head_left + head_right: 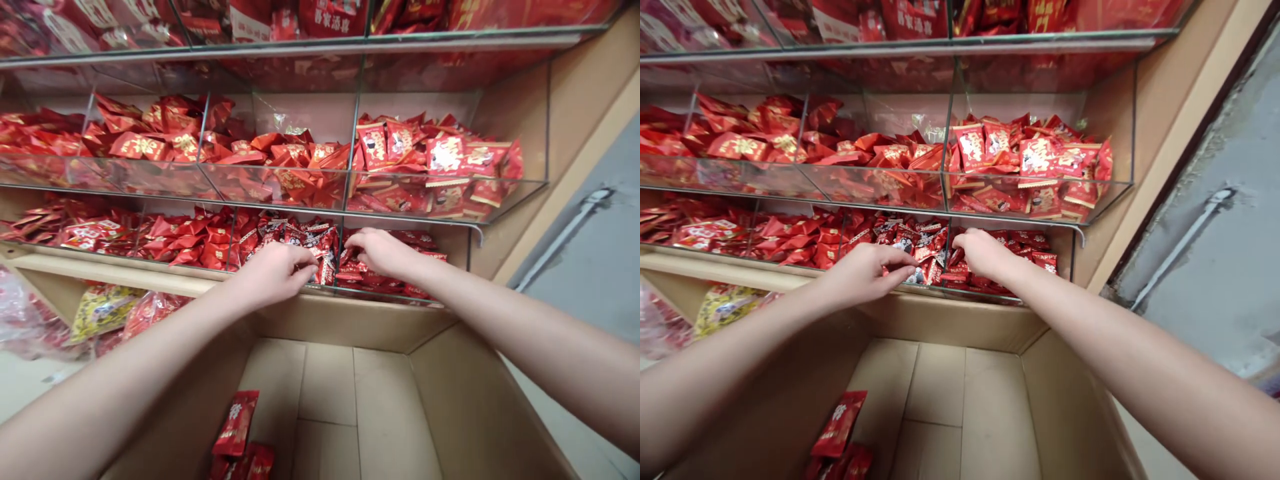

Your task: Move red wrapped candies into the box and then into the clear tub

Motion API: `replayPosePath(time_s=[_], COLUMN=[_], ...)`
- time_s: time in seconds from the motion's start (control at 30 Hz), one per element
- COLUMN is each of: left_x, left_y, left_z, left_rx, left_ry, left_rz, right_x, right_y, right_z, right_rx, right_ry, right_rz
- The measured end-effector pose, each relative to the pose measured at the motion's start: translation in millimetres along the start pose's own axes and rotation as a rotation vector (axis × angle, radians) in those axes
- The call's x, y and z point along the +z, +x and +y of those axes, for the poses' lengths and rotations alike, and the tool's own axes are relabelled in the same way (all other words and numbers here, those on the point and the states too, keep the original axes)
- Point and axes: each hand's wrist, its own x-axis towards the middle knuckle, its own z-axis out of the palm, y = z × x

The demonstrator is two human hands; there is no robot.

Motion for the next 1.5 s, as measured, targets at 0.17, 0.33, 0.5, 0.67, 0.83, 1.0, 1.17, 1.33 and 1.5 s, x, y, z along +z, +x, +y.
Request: replayPosePath(time_s=[0.17,0.33,0.5,0.67,0.83,1.0,1.17,1.33,1.5], left_x=[10.0,12.4,21.1,23.6,21.5,22.3,24.9,30.7,34.4], left_y=[-1,-7,-6,-5,-6,-6,16,55,72], left_z=[-4,-8,-8,-5,-4,-6,-3,9,21], left_rx=[0.035,0.019,0.007,0.026,0.018,0.054,0.255,0.403,0.391], left_ry=[-0.020,-0.073,-0.089,-0.082,-0.088,-0.065,0.052,0.372,0.526], left_rz=[-0.054,-0.064,-0.127,-0.168,-0.170,-0.165,-0.028,-0.064,-0.020], right_x=[18,10,14,23,23,24,18,-1,-5], right_y=[16,3,-9,-3,1,4,11,6,-14], right_z=[5,13,4,-4,7,12,5,13,34], right_rx=[-0.171,-0.017,0.025,0.006,-0.046,-0.013,0.036,0.113,0.191], right_ry=[-0.092,-0.193,-0.245,-0.183,-0.074,0.025,0.057,0.093,0.046], right_rz=[-0.053,0.099,0.126,-0.026,-0.038,-0.023,-0.088,-0.063,-0.039])
